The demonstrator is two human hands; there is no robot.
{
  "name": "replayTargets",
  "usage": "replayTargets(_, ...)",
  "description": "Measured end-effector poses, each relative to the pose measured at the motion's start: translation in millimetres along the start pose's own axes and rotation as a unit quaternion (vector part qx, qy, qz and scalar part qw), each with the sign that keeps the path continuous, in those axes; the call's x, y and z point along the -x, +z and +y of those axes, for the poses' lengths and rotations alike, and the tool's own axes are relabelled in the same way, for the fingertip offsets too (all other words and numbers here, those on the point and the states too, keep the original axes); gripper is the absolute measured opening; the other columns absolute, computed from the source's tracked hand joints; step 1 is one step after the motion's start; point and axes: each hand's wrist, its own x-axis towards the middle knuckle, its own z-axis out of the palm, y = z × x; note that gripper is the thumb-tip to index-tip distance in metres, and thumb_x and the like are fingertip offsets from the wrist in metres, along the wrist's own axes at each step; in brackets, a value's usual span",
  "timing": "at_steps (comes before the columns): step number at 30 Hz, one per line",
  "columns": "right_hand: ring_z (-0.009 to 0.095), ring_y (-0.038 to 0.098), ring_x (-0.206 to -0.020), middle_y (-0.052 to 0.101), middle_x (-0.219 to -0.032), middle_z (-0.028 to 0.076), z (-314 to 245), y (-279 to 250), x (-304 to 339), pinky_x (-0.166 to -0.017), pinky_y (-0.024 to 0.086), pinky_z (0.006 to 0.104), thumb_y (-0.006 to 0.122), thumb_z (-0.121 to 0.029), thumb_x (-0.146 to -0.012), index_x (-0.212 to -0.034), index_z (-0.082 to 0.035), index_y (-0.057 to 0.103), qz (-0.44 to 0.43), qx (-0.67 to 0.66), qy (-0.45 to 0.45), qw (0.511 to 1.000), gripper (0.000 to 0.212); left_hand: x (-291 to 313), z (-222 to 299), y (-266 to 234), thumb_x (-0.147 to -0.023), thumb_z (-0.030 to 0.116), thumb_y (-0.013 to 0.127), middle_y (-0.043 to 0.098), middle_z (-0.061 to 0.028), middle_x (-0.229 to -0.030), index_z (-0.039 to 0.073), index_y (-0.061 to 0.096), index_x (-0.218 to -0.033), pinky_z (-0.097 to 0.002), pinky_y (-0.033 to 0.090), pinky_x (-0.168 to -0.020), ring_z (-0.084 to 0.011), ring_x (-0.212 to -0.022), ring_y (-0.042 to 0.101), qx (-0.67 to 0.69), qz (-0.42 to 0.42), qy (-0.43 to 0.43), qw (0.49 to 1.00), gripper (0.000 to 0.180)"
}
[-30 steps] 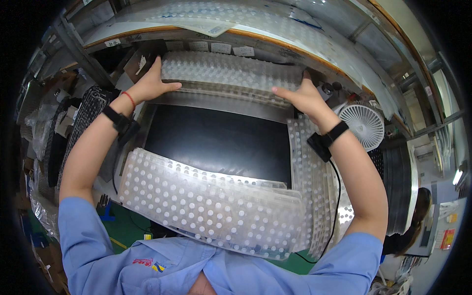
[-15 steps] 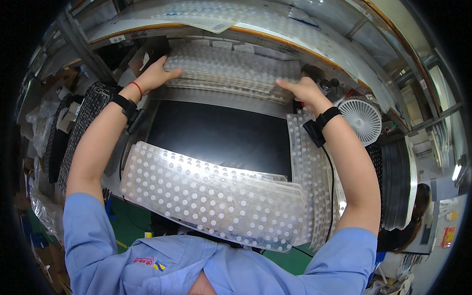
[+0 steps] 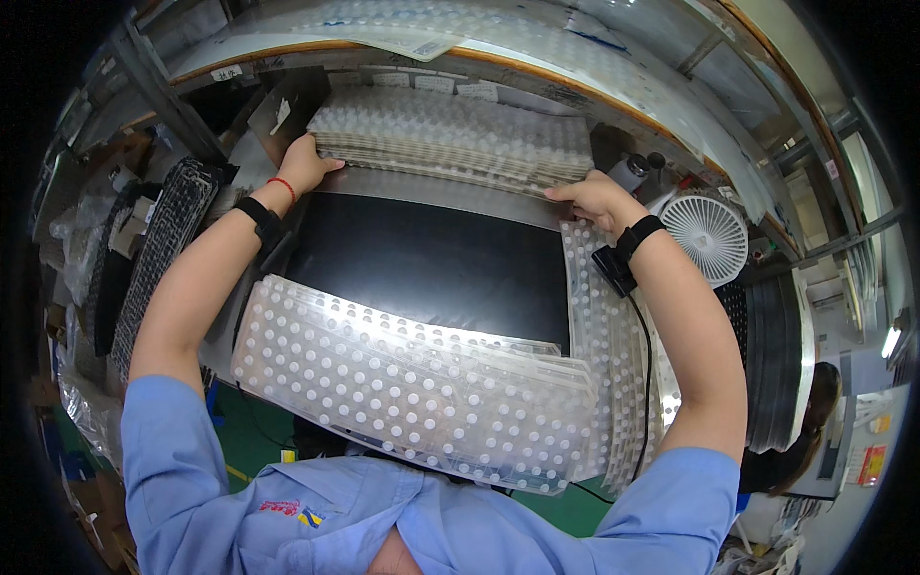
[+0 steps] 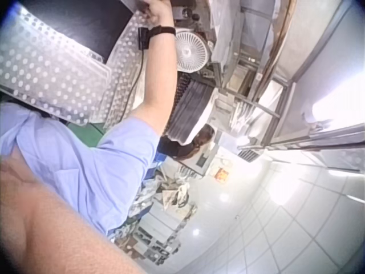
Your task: Sort and stack transparent keyboard circuit membranes at an assembly workstation.
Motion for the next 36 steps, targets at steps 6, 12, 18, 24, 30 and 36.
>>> replayTargets(6,0.02,0.054,-0.089,0.056,-0.096,0.017,7.8,-28.0,0.9,-0.077,0.044,0.0307,0.069,-0.011,-0.073,-0.12,0.016,0.043,0.134,-0.034,-0.033,0.99,0.06,15.3,5.0,-9.1,-0.081,0.018,0.074,0.059,-0.0185,-0.122,-0.007,0.05,-0.124,-0.0326,0.042,-0.097,-0.0254,-0.114,0.056,0.165,-0.01,0.05,0.985,0.056)
replayTargets(12,0.011,0.051,-0.076,0.058,-0.087,0.004,-36.1,20.6,52.0,-0.069,0.045,0.0273,0.063,-0.011,-0.08,-0.112,0.003,0.058,0.291,0.09,-0.277,0.911,0.035,13.3,-6.5,-4.4,-0.091,0.023,0.063,0.058,-0.0157,-0.12,-0.006,0.047,-0.127,-0.03,0.041,-0.096,-0.0217,-0.111,0.055,0.225,-0.035,0.002,0.974,0.049)
replayTargets(18,0.017,0.061,-0.074,0.062,-0.075,0.007,-103.1,108.6,66.0,-0.066,0.048,0.0306,0.062,-0.011,-0.083,-0.094,0.0,0.065,0.034,0.253,-0.355,0.9,0.017,10.0,-25.8,19.0,-0.091,0.023,0.062,0.058,-0.0161,-0.118,-0.006,0.041,-0.135,-0.0296,0.042,-0.094,-0.0209,-0.107,0.055,0.266,0.026,0.022,0.963,0.057)
replayTargets(24,0.033,0.053,-0.104,0.057,-0.108,0.014,-135.4,176.7,23.9,-0.088,0.046,0.0406,0.069,-0.018,-0.079,-0.11,-0.004,0.061,0.126,0.5,-0.563,0.646,0.035,17.7,-20.2,24.5,-0.088,0.028,0.065,0.055,-0.0224,-0.128,-0.007,0.042,-0.135,-0.0328,0.042,-0.098,-0.0282,-0.116,0.056,0.228,0.074,0.05,0.969,0.063)
replayTargets(30,0.029,0.052,-0.108,0.053,-0.112,0.011,-145.7,210.7,-25.6,-0.085,0.047,0.0425,0.078,-0.025,-0.071,-0.12,-0.007,0.05,0.18,0.524,-0.523,0.648,0.059,21.0,-19.5,26.0,-0.087,0.03,0.064,0.056,-0.0246,-0.126,-0.006,0.042,-0.135,-0.0336,0.042,-0.098,-0.0306,-0.115,0.057,0.227,0.085,0.044,0.969,0.064)
replayTargets(36,0.03,0.053,-0.109,0.054,-0.114,0.01,-145.7,209.5,-35.4,-0.085,0.048,0.0442,0.077,-0.026,-0.072,-0.124,-0.008,0.048,0.182,0.546,-0.493,0.653,0.061,26.3,-18.1,20.9,-0.088,0.032,0.062,0.056,-0.0245,-0.126,-0.003,0.045,-0.134,-0.0359,0.042,-0.099,-0.0341,-0.117,0.055,0.22,0.085,0.033,0.971,0.06)
